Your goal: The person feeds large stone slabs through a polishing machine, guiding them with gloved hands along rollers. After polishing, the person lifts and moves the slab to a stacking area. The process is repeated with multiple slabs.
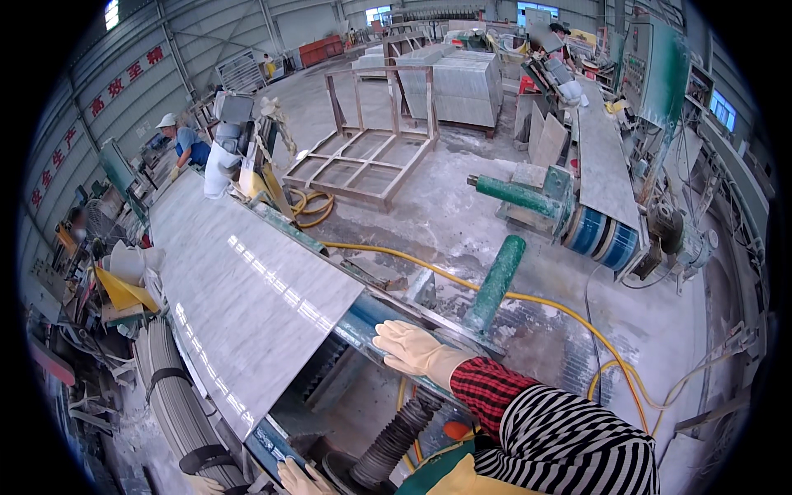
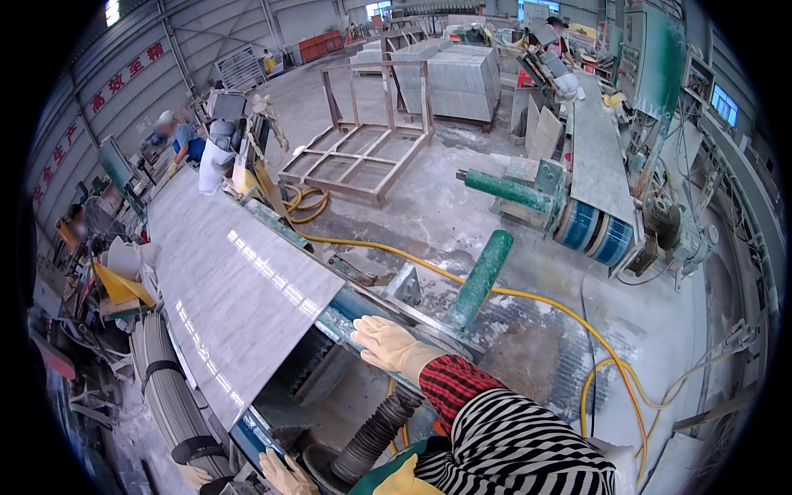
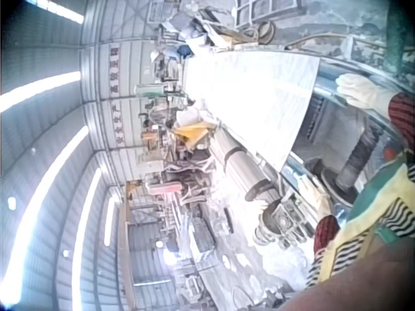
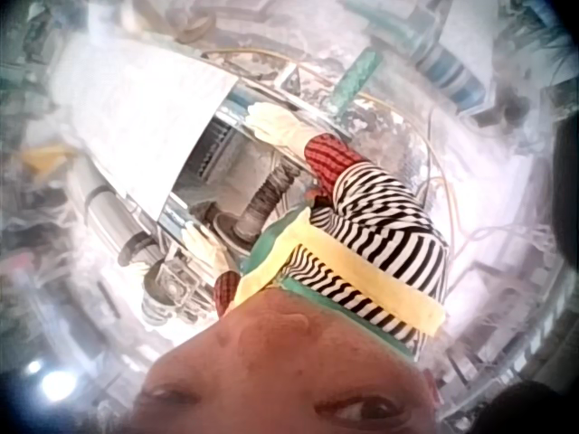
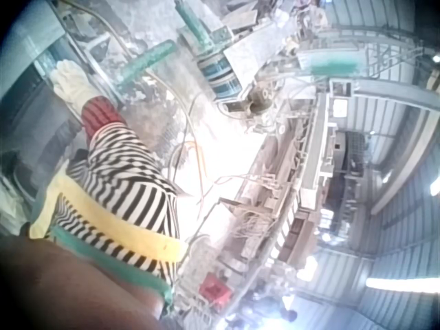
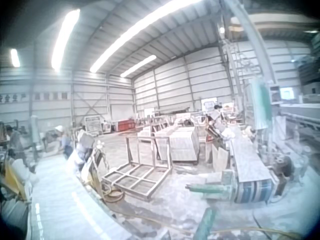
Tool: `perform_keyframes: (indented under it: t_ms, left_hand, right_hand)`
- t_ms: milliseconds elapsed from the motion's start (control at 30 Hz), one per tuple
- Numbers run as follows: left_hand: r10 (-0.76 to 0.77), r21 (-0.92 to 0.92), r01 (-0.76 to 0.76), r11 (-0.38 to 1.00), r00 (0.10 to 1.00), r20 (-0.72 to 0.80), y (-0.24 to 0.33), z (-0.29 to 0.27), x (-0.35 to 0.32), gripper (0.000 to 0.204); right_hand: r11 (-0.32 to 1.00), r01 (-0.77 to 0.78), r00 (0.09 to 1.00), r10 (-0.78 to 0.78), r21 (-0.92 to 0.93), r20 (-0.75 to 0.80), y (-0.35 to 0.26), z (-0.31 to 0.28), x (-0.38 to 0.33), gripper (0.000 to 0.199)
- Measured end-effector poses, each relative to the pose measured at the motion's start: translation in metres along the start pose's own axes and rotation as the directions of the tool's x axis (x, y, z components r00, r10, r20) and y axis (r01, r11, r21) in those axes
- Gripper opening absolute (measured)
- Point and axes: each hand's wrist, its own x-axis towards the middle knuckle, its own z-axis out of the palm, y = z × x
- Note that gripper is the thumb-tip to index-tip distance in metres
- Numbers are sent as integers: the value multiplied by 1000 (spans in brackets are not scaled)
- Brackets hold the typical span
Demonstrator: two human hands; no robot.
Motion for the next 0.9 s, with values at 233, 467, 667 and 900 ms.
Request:
perform_keyframes:
  t_ms: [233,467,667,900]
  left_hand:
    - [-37,-24,37,999,999,18,-18,10,-7,53]
    - [-21,-2,21,1000,1000,-10,-3,5,-4,52]
    - [-37,-8,37,999,999,-7,-8,11,-7,51]
    - [-27,44,27,999,999,-18,-3,6,-11,51]
  right_hand:
    - [1000,12,1000,-12,-1,8,-5,0,1,51]
    - [1000,-7,1000,7,-5,15,-3,-4,-5,51]
    - [1000,17,1000,-17,-4,-5,-5,-7,-6,51]
    - [999,29,999,-29,-13,-20,-5,-8,-8,50]
